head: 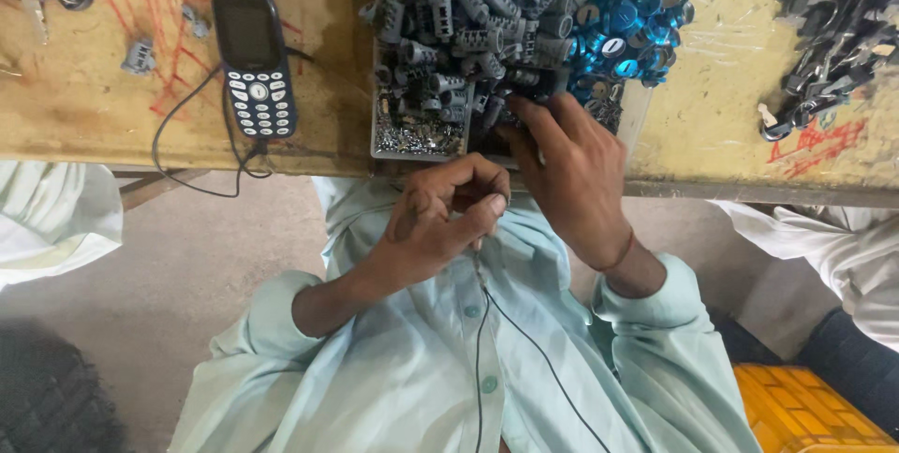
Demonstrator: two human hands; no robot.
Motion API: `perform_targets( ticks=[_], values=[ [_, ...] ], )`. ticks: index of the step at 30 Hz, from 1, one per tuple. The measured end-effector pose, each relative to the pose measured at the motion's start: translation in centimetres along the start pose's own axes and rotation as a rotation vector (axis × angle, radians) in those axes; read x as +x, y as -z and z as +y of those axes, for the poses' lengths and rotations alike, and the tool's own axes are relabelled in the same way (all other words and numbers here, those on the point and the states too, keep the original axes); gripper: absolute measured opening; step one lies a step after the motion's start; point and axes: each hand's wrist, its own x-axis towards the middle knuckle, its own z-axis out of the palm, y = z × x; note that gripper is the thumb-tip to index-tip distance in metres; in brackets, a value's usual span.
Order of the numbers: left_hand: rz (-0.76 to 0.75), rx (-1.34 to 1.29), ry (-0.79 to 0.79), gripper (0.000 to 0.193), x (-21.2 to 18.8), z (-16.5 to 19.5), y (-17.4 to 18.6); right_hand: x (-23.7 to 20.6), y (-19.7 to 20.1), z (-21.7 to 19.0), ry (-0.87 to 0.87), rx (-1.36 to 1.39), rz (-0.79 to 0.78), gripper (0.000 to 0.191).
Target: The person sits at a workbench assembling small plastic components. They pick gray and blue plastic pieces from a compartmented tray, press the pieces together by hand to fit them, and place the assembled parts aside, repeating the cycle with new pieces.
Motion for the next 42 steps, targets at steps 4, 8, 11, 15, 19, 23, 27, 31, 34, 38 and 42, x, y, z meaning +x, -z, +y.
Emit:
perform_targets(
  ticks=[4, 8, 11, 15, 19, 23, 27, 31, 34, 38, 42],
  values=[
    [0.019, -0.070, -0.044, 0.017, 0.3, -0.3, -0.2, 0.7, -1.1, 0.1, -0.045, -0.004, -0.018, 0.019],
    [0.039, -0.093, -0.071, 0.017, 1.0, -1.0, 0.0, 0.3, -1.0, 0.4, -0.028, 0.027, -0.021, 0.032],
    [0.009, -0.079, -0.065, 0.017, 1.2, -1.2, 0.1, 0.3, -0.5, 0.4, -0.065, 0.056, -0.060, 0.026],
    [0.053, 0.020, -0.107, 0.016, 1.5, -1.1, 0.5, 0.3, 1.1, 0.8, -0.068, 0.220, -0.112, 0.023],
    [0.021, -0.021, -0.102, 0.016, 1.9, -0.8, 0.8, -0.8, 2.2, 1.5, 0.064, 0.325, -0.176, 0.027],
    [-0.105, -0.261, -0.080, 0.015, 2.0, -0.4, 1.1, -2.5, 1.0, 1.6, -0.077, 0.725, -0.102, 0.029],
    [-0.124, -0.376, -0.044, 0.014, 1.5, 0.2, 0.9, -3.4, 0.1, 1.2, -0.116, 0.865, -0.044, 0.035],
    [0.116, -0.198, -0.022, 0.014, 0.9, 0.5, -0.2, -3.8, 0.5, 0.1, 0.051, 0.428, 0.106, 0.034],
    [0.184, -0.147, 0.007, 0.013, 0.6, 0.3, -0.8, -3.8, 0.8, -0.5, 0.075, 0.300, 0.167, 0.034],
    [0.241, -0.166, -0.013, 0.014, 0.7, 0.1, -1.5, -3.7, 1.1, -0.2, 0.148, 0.231, 0.165, 0.033],
    [0.254, -0.089, -0.117, 0.014, 0.6, 0.2, -2.1, -3.9, 1.0, 0.3, 0.153, 0.236, 0.187, 0.033]
  ],
)
